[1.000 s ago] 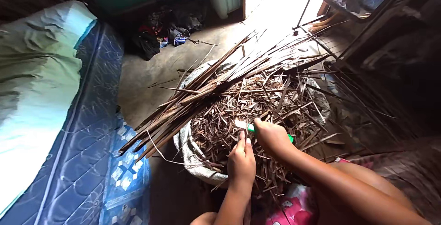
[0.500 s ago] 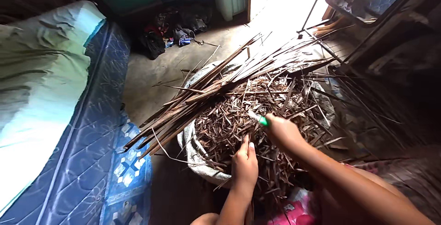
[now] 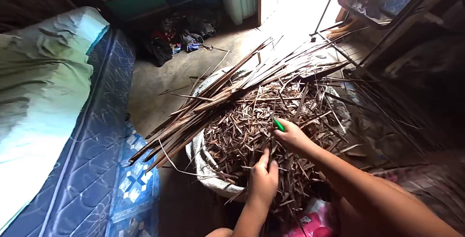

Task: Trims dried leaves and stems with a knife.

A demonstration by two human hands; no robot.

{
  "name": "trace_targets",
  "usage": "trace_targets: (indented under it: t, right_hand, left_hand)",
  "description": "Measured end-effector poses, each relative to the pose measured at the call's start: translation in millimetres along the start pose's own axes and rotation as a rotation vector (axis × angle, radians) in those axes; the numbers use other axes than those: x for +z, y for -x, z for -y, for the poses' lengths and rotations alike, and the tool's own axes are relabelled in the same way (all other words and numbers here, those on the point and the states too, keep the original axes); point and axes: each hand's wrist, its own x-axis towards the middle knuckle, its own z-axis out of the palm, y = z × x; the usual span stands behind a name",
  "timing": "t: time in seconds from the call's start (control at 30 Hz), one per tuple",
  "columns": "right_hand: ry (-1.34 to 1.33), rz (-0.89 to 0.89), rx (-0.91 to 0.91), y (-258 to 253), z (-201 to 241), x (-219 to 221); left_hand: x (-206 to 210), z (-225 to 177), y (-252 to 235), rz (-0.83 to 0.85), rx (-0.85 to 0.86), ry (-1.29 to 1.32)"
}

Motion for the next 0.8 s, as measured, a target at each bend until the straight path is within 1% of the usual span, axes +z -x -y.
trace_targets:
  t: [0.03, 0.07, 0.13, 0.17, 0.2, 0.23, 0.27, 0.33, 0.4, 0.47, 0.53, 0.6, 0.67, 0.73, 0.8]
  right_hand:
    - [-0.065, -0.003, 0.007, -1, -1, 3]
    - [-0.154, -0.035, 0.01, -5, -4, 3]
    - [-0.36, -0.125, 0.008, -15, -15, -1]
    - [-0.424, -0.16, -0.001, -19, -20, -5]
    - [-0.42, -0.176, -0.021, -21, -23, -7]
    - [-0.331, -0.161, -0.046, -21, -24, -9]
    - [-0.187, -0.107, -0.063, -16, -22, -8]
    - [0.112, 0.085, -0.066, 0, -9, 0]
    - [0.405, 0.256, -0.025, 21, 5, 18]
    - [0.583, 0.311, 0.015, 39, 12, 33]
    - [0.674, 0.289, 0.043, 48, 15, 40]
    - [0.727, 0.214, 0.048, 48, 16, 42]
    - [0.735, 0.1, 0.057, 39, 16, 42]
    - [0.72, 0.0, 0.109, 24, 16, 36]
    - [0.684, -0.043, 0.162, 12, 16, 21]
  left_hand:
    - [-2, -1, 1, 0.08, 0.002, -0.006]
    - [-1, -2, 3, 0.1, 0.002, -0.013]
    - [5, 3, 1, 0.083, 0.053, 0.072]
    - [7, 5, 0, 0.085, 0.069, 0.144]
    - [7, 7, -1, 0.077, 0.07, 0.198]
    - [6, 7, -3, 0.048, 0.056, 0.209]
    - [5, 8, -5, 0.0, 0.038, 0.184]
    - [0, 9, -10, -0.108, -0.004, 0.076]
    - [-3, 14, -17, -0.209, -0.033, -0.044]
    - [-8, 14, -20, -0.254, -0.067, -0.119]
    - [-7, 13, -20, -0.274, -0.07, -0.214]
    - [-4, 7, -17, -0.256, -0.084, -0.259]
    - [2, 2, -13, -0.245, -0.057, -0.257]
    - [6, 3, -9, -0.233, -0.007, -0.234]
    - [9, 8, -8, -0.233, 0.035, -0.212]
